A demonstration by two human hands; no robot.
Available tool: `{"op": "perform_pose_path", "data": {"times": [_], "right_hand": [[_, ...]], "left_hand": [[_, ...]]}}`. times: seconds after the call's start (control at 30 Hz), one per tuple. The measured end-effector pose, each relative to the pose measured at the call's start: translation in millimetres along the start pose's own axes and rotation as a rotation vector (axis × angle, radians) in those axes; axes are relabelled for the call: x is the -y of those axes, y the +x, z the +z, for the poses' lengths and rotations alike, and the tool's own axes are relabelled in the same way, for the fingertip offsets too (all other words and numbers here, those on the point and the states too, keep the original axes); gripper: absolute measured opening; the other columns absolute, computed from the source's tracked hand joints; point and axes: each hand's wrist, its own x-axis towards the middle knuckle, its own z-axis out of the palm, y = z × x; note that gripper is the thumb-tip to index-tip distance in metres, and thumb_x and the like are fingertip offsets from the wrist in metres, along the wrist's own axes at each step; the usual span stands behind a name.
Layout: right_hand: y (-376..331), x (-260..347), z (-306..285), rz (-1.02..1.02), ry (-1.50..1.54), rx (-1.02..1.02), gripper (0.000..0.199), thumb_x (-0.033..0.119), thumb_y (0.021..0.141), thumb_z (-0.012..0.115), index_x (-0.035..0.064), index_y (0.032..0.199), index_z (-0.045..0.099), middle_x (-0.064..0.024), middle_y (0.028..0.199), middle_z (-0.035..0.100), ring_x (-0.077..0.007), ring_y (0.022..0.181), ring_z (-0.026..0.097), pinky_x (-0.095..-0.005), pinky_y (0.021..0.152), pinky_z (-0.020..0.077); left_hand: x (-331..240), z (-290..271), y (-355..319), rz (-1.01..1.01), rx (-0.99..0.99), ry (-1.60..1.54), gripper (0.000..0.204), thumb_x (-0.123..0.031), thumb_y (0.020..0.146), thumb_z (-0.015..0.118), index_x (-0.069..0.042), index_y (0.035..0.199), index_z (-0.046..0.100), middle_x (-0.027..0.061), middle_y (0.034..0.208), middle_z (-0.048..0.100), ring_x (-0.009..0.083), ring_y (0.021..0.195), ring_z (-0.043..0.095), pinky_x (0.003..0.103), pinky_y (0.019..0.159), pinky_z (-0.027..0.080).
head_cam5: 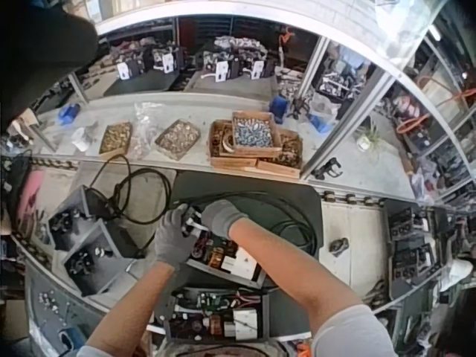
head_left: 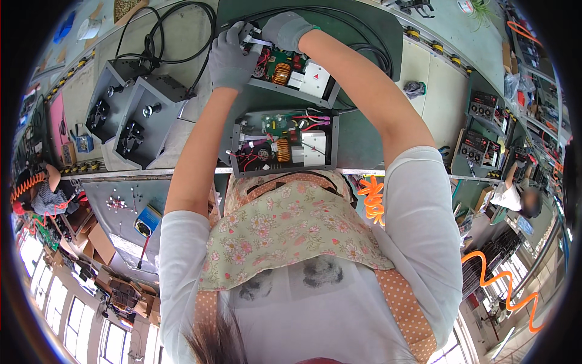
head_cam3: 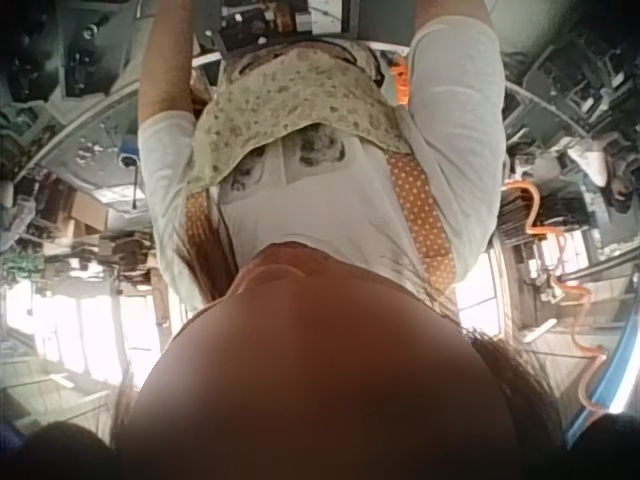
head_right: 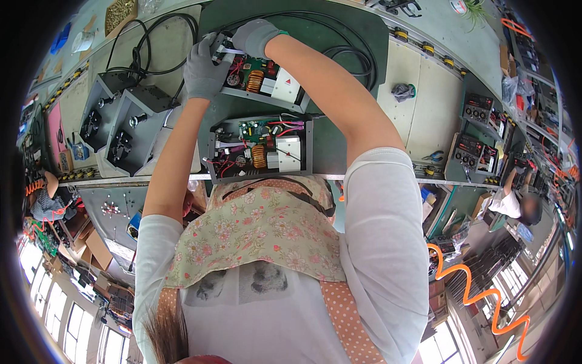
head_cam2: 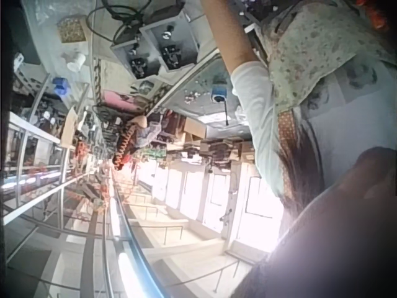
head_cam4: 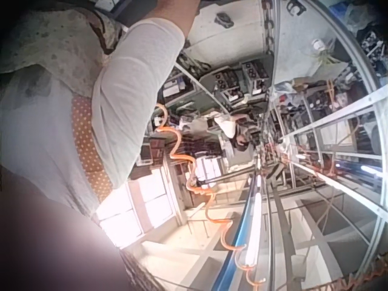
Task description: The person is seen assembling solar inverters in a warehouse.
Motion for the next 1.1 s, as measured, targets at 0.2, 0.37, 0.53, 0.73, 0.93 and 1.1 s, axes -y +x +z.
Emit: {"op": "perform_pose_path", "data": {"times": [0.2,0.37,0.53,0.73,0.93,1.1], "right_hand": [[3,6,-4,0.059,-0.037,-0.061,0.019,0.009,0.082,0.063,0.01,0.097,0.075,-0.0128,0.095,0.073,-0.0339,0.085,0.071,-0.0422,0.073,0.0573],[7,-1,-3,0.128,0.071,0.059,0.025,0.009,0.082,0.061,0.0109,0.103,0.074,-0.012,0.101,0.073,-0.0324,0.091,0.07,-0.043,0.077,0.0565],[17,-31,29,0.123,0.375,0.124,0.038,0.022,0.084,0.06,0.0085,0.118,0.069,-0.0189,0.114,0.069,-0.0352,0.098,0.068,-0.0425,0.086,0.0541],[-3,-21,29,0.464,0.712,-0.175,0.063,0.045,0.079,0.07,0.012,0.131,0.062,-0.0153,0.138,0.056,-0.0303,0.122,0.057,-0.0381,0.103,0.0456],[12,-24,40,0.422,0.873,0.135,0.068,0.049,0.079,0.07,0.0127,0.136,0.058,-0.0141,0.139,0.056,-0.0309,0.126,0.055,-0.0384,0.105,0.0441],[22,-19,44,0.453,0.809,0.18,0.059,0.049,0.081,0.068,0.0104,0.126,0.065,-0.0145,0.129,0.063,-0.0325,0.118,0.06,-0.0406,0.099,0.0489]], "left_hand": [[1,2,3,0.011,-0.017,-0.013,0.063,-0.039,0.075,0.074,-0.014,0.13,0.056,0.0142,0.118,0.062,0.0346,0.109,0.059,0.045,0.091,0.05],[1,1,6,-0.016,0.006,-0.006,0.062,-0.039,0.075,0.074,-0.013,0.129,0.056,0.0147,0.118,0.062,0.0352,0.109,0.058,0.045,0.092,0.049],[-2,2,2,0.015,-0.029,-0.008,0.063,-0.038,0.075,0.074,-0.013,0.13,0.055,0.0144,0.119,0.061,0.0348,0.109,0.058,0.045,0.093,0.049],[3,-1,-2,-0.012,-0.006,0.003,0.064,-0.036,0.076,0.074,-0.013,0.132,0.053,0.0133,0.119,0.06,0.0332,0.11,0.057,0.043,0.094,0.048],[-6,-6,2,-0.008,0.018,-0.028,0.064,-0.031,0.074,0.074,-0.013,0.132,0.053,0.0115,0.118,0.06,0.0329,0.109,0.057,0.043,0.094,0.048],[-4,-5,2,-0.032,0.024,-0.023,0.063,-0.031,0.075,0.074,-0.014,0.132,0.053,0.0111,0.119,0.06,0.0332,0.111,0.057,0.044,0.095,0.048]]}}
